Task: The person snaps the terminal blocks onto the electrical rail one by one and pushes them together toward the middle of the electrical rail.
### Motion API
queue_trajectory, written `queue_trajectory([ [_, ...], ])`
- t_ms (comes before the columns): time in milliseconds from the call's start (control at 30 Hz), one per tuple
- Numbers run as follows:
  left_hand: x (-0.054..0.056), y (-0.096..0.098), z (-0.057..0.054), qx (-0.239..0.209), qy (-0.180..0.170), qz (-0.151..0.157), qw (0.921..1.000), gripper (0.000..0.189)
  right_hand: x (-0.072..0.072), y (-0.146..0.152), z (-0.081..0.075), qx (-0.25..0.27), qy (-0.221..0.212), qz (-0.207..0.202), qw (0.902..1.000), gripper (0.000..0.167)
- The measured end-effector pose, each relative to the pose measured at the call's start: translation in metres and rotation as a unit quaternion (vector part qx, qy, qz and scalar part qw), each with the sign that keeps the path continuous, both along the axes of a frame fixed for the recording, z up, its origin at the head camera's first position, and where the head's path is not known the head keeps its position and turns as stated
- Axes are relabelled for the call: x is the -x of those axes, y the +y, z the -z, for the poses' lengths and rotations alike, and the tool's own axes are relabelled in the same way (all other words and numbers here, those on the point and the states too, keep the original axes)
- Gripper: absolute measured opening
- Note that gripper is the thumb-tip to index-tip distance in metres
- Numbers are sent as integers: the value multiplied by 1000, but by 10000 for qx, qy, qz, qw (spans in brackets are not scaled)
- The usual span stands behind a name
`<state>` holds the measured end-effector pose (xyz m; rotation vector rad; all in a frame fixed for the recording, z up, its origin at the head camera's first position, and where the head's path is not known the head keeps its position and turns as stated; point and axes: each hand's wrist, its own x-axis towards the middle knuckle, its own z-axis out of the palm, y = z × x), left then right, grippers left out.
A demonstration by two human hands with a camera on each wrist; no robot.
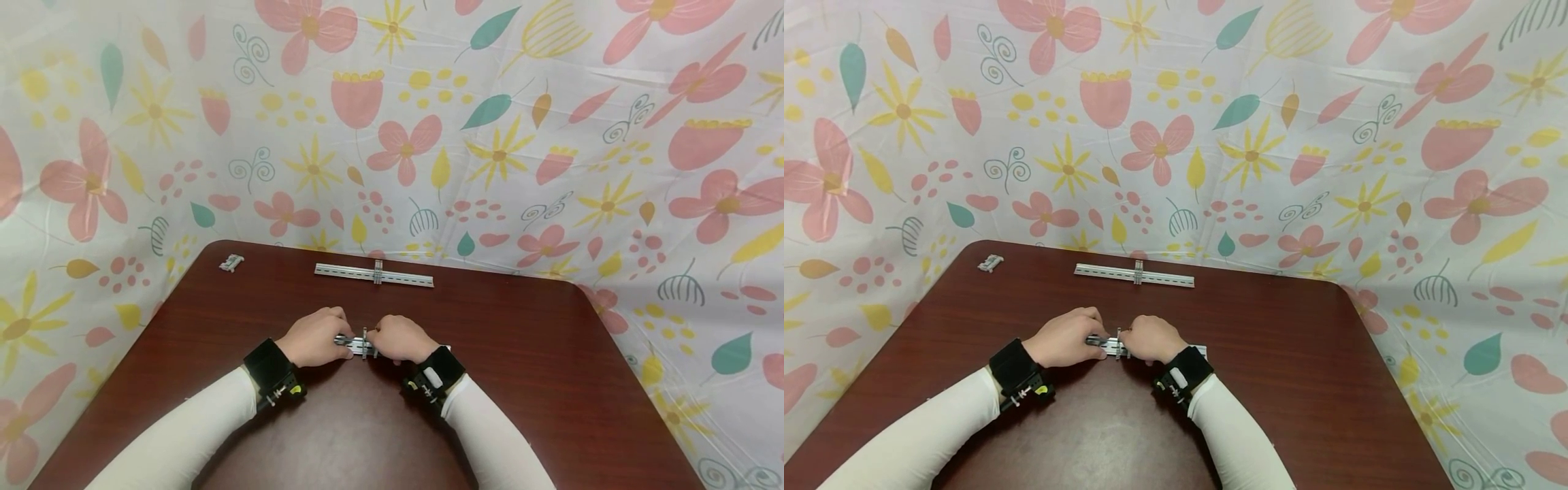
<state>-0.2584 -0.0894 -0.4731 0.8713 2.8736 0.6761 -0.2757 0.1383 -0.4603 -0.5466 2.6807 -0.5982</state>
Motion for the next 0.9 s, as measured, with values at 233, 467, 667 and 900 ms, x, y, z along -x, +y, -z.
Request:
queue_trajectory([
  [233, 0, -1, 1, 6, 63, 33, 10000, 25, -3, -3, -1, -243, 172, -269, 9992, 53],
  [467, 2, 0, 1, 13, 64, 17, 10000, 25, 19, 5, 32, -518, 521, -635, 9953, 52],
  [667, 3, 0, 3, -23, 64, 59, 10000, 25, 49, 15, 80, -899, 1104, -1139, 9832, 53],
  [900, 5, -1, 6, -79, 45, 39, 10000, 24, 53, 16, 86, -920, 1141, -1182, 9821, 52],
])
